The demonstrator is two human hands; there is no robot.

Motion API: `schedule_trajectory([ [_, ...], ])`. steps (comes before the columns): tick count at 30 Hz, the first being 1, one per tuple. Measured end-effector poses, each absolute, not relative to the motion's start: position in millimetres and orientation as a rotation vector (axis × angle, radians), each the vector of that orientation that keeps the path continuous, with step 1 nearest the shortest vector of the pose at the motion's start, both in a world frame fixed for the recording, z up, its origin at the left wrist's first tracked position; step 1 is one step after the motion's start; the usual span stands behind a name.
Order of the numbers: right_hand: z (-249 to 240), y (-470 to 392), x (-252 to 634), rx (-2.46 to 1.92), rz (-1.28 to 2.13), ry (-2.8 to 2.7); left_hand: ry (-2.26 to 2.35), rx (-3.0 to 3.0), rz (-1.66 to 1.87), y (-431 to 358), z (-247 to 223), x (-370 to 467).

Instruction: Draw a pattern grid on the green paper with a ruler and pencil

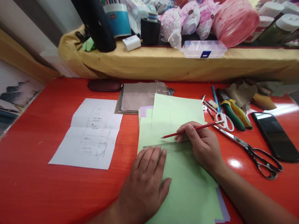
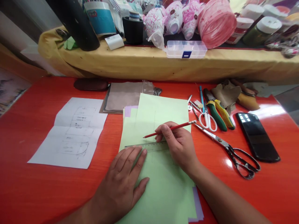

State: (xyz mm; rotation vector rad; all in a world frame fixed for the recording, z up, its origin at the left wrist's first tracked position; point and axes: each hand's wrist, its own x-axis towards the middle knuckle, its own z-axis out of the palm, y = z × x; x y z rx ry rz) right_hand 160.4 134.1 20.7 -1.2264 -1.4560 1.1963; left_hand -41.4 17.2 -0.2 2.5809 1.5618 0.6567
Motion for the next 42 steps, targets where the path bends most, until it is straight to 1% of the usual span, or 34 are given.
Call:
schedule_trajectory([
  [20,22,132,161,-1.213,1.187,-1.482,1.579,2.639,0.622,18,0,-41],
  [30,23,125,161,-1.167,1.096,-1.643,1.59,2.627,0.642,16,-1,-41],
  [42,25,122,158,-1.113,1.103,-1.735,1.588,2.65,0.64,17,-1,-41],
])
